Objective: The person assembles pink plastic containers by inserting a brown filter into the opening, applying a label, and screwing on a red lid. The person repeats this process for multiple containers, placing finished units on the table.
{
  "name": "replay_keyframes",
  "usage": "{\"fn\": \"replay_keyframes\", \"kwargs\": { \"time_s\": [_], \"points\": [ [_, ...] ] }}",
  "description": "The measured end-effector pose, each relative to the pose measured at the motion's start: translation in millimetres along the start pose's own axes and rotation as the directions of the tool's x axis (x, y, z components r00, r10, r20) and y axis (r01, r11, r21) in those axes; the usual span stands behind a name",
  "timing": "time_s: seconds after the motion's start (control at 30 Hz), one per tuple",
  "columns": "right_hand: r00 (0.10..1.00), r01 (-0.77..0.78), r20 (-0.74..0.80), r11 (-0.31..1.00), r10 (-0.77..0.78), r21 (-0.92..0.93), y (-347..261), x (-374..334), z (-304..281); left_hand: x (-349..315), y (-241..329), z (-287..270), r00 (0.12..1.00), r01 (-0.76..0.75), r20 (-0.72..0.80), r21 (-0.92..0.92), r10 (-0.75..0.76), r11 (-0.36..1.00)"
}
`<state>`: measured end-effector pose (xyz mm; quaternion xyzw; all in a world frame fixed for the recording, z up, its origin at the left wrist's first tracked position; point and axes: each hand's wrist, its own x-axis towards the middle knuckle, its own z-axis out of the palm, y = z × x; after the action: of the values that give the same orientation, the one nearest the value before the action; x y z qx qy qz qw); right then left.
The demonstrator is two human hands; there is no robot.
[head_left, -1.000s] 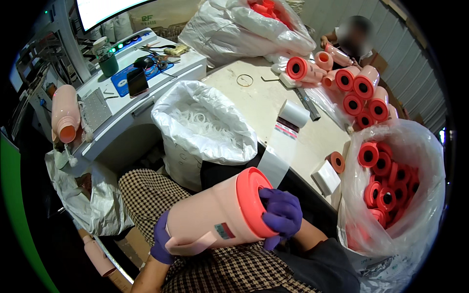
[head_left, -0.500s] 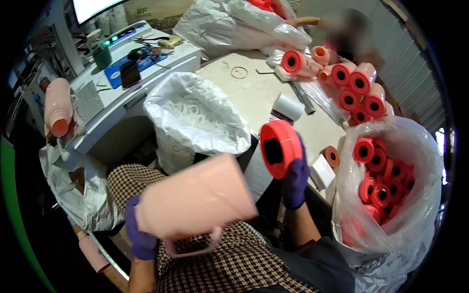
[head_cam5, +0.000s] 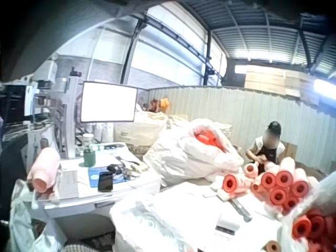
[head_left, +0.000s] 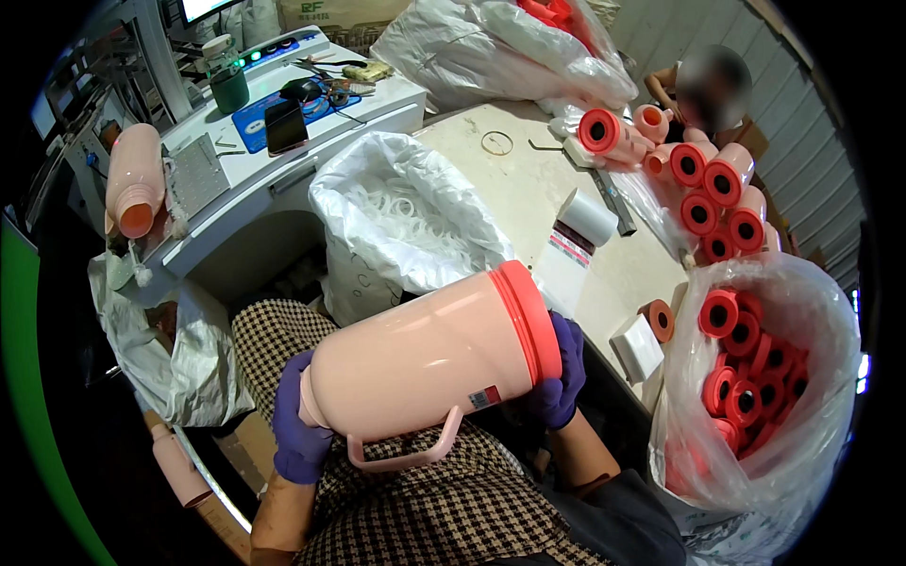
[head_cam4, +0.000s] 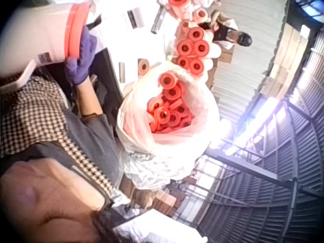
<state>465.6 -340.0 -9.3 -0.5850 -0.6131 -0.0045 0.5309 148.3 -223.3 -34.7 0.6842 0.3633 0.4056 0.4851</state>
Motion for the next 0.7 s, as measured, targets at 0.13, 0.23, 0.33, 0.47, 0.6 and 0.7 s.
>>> {"fn": "replay_keyframes", "kwargs": {
  "time_s": [0.13, 0.23, 0.33, 0.47, 0.6, 0.7],
  "points": [
    [1.000, 0.009, 0.028, 1.000, -0.009, -0.009, -2.1, -0.2, 0.6, 2.1, 10.9, 0.8, 0.999, -0.038, 0.008, 0.009, 0.038, 0.999],
    [1.000, -0.013, 0.008, 0.999, 0.013, 0.031, -0.1, 0.3, 4.8, 3.8, 7.6, 2.2, 0.998, 0.013, -0.058, -0.082, -0.018, 0.997],
    [0.998, -0.060, -0.021, 0.995, 0.062, 0.084, 6.0, 2.9, 9.0, -0.9, 17.3, 3.2, 0.979, -0.061, -0.202, -0.135, 0.033, 0.989],
    [0.912, -0.290, 0.330, 0.952, 0.245, 0.094, 1.0, 20.1, 0.1, -14.5, 10.1, -25.4, 0.910, -0.414, 0.081, 0.243, 0.407, 0.877],
    [0.784, -0.620, 0.430, 0.605, 0.448, 0.500, 8.0, 16.5, 4.6, 5.7, 37.7, -28.0, 0.760, -0.636, 0.197, 0.422, 0.620, 0.646],
    [0.800, -0.597, 0.371, 0.691, 0.472, 0.408, -9.6, 10.6, 4.4, 12.6, 44.9, -9.9, 0.959, 0.032, -0.273, -0.169, -0.078, 0.985]
  ]
}}
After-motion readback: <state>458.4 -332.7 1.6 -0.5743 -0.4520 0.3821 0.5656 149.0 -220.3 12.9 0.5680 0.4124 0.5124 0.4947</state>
